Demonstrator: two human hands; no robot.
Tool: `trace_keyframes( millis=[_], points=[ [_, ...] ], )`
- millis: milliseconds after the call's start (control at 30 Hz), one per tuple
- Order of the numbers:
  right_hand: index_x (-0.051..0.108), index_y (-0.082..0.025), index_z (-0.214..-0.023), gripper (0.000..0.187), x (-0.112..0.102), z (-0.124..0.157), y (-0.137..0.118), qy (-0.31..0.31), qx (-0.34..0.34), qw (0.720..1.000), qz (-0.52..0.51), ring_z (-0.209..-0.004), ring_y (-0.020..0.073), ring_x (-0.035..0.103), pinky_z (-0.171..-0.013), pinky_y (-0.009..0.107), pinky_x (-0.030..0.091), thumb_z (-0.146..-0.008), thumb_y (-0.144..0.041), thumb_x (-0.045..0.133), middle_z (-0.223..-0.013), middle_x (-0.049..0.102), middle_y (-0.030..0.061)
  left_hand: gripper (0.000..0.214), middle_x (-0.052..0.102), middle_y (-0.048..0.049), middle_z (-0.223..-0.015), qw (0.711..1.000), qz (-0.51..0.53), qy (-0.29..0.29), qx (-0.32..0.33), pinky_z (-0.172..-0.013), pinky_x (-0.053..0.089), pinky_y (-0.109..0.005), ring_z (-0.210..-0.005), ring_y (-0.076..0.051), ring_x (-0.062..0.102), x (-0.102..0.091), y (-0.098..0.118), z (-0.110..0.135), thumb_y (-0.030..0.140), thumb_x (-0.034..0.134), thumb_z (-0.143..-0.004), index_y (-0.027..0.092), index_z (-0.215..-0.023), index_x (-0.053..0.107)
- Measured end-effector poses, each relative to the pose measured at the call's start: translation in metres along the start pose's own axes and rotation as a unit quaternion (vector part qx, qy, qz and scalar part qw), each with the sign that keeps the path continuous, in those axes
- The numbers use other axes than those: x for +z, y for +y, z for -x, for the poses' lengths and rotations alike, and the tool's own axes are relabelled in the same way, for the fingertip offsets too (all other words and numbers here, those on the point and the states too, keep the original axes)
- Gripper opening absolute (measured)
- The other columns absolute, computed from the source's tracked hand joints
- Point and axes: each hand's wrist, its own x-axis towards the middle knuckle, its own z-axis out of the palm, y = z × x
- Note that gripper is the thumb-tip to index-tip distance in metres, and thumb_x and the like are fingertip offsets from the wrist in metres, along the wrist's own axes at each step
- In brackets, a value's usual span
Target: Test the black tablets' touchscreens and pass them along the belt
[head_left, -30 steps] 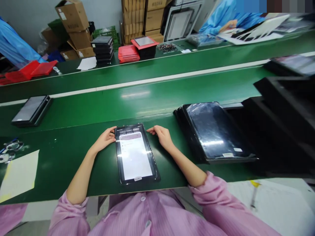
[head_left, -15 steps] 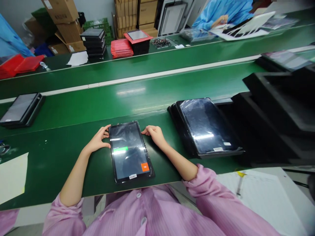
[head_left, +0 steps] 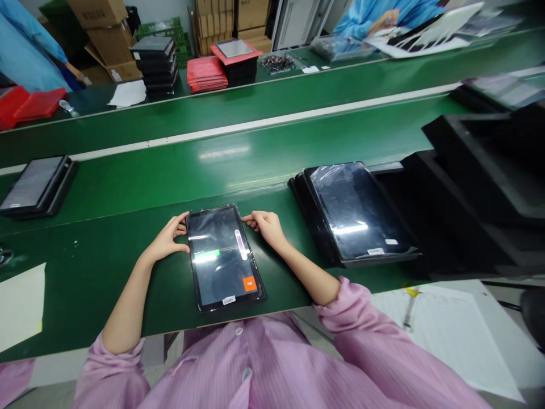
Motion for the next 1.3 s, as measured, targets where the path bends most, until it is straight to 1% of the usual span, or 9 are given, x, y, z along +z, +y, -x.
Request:
trace_keyframes(
  millis=[333, 567, 667, 800, 967, 1067, 1133, 1200, 1300],
  points=[
    [0.081, -0.015, -0.082, 0.051, -0.003, -0.003, -0.001, -0.033, -0.011, 0.999, 0.0, -0.064, 0.0165, 0.059, -0.054, 0.027, 0.043, -0.087, -0.055, 0.049, -0.072, 0.072, 0.0081, 0.107, 0.041, -0.0065, -0.126, 1.0, 0.001, -0.001, 0.003, -0.103, 0.049, -0.05, -0.105, -0.021, 0.054, 0.0, -0.004, 0.001, 0.032, 0.091, -0.059, 0.035, -0.151, 0.035],
    [0.082, -0.022, -0.087, 0.051, -0.004, 0.01, -0.012, -0.005, -0.149, 0.987, 0.05, -0.071, 0.0184, 0.062, -0.069, 0.033, 0.049, -0.097, -0.052, 0.041, -0.078, 0.07, 0.0066, 0.108, 0.041, -0.0071, -0.127, 1.0, 0.003, -0.001, 0.008, -0.104, 0.047, -0.052, -0.106, -0.022, 0.055, 0.0, -0.006, 0.0, 0.031, 0.09, -0.06, 0.035, -0.152, 0.034],
    [0.082, -0.025, -0.084, 0.05, -0.005, 0.015, -0.017, -0.045, -0.258, 0.96, 0.1, -0.075, 0.0193, 0.061, -0.073, 0.035, 0.048, -0.1, -0.046, 0.039, -0.079, 0.067, 0.0067, 0.108, 0.041, -0.0067, -0.128, 1.0, 0.008, -0.008, 0.01, -0.105, 0.047, -0.051, -0.106, -0.022, 0.055, -0.001, -0.008, 0.0, 0.031, 0.09, -0.06, 0.036, -0.152, 0.033],
    [0.081, -0.028, -0.087, 0.047, 0.0, 0.023, -0.02, -0.127, -0.387, 0.896, 0.176, -0.083, 0.0211, 0.056, -0.076, 0.038, 0.046, -0.1, -0.042, 0.038, -0.089, 0.063, 0.0083, 0.107, 0.04, -0.0064, -0.128, 1.0, 0.016, -0.009, 0.018, -0.105, 0.048, -0.05, -0.106, -0.022, 0.055, -0.001, -0.012, 0.0, 0.031, 0.09, -0.061, 0.037, -0.152, 0.033],
    [0.08, -0.029, -0.092, 0.041, 0.008, 0.032, -0.019, -0.175, -0.429, 0.85, 0.25, -0.099, 0.025, 0.055, -0.088, 0.045, 0.041, -0.098, -0.038, 0.041, -0.111, 0.063, 0.0094, 0.108, 0.041, -0.0069, -0.127, 1.0, 0.02, -0.005, 0.008, -0.104, 0.047, -0.051, -0.106, -0.022, 0.055, -0.001, -0.01, 0.0, 0.033, 0.091, -0.059, 0.036, -0.151, 0.033],
    [0.081, -0.031, -0.089, 0.038, 0.005, 0.032, -0.019, -0.148, -0.411, 0.862, 0.257, -0.103, 0.0269, 0.054, -0.091, 0.047, 0.039, -0.097, -0.037, 0.044, -0.115, 0.062, 0.0084, 0.117, 0.041, -0.0063, -0.124, 0.999, 0.034, 0.0, 0.018, -0.102, 0.048, -0.05, -0.104, -0.021, 0.056, 0.001, -0.009, 0.0, 0.031, 0.092, -0.058, 0.037, -0.152, 0.023],
    [0.081, -0.031, -0.09, 0.042, -0.001, 0.027, -0.019, -0.084, -0.375, 0.9, 0.205, -0.102, 0.0262, 0.055, -0.09, 0.046, 0.042, -0.099, -0.038, 0.041, -0.111, 0.061, 0.0085, 0.116, 0.041, -0.0058, -0.123, 0.998, 0.043, 0.005, 0.036, -0.1, 0.049, -0.049, -0.103, -0.02, 0.056, 0.001, -0.011, 0.0, 0.03, 0.093, -0.058, 0.037, -0.149, 0.02],
    [0.082, -0.029, -0.091, 0.047, -0.006, 0.021, -0.019, 0.004, -0.308, 0.939, 0.15, -0.098, 0.0249, 0.056, -0.088, 0.044, 0.045, -0.1, -0.041, 0.038, -0.105, 0.059, 0.0087, 0.106, 0.04, -0.0055, -0.124, 0.998, 0.044, 0.008, 0.047, -0.098, 0.05, -0.048, -0.104, -0.02, 0.057, 0.001, -0.015, 0.0, 0.029, 0.093, -0.058, 0.037, -0.14, 0.026],
    [0.082, -0.027, -0.09, 0.047, -0.01, 0.011, -0.016, 0.083, -0.224, 0.964, 0.118, -0.091, 0.0232, 0.056, -0.086, 0.042, 0.047, -0.099, -0.043, 0.039, -0.098, 0.057, 0.008, 0.089, 0.042, -0.0041, -0.122, 0.998, 0.047, 0.003, 0.035, -0.099, 0.049, -0.048, -0.106, -0.021, 0.057, 0.001, -0.018, 0.0, 0.029, 0.092, -0.059, 0.034, -0.127, 0.035]
  ],
)
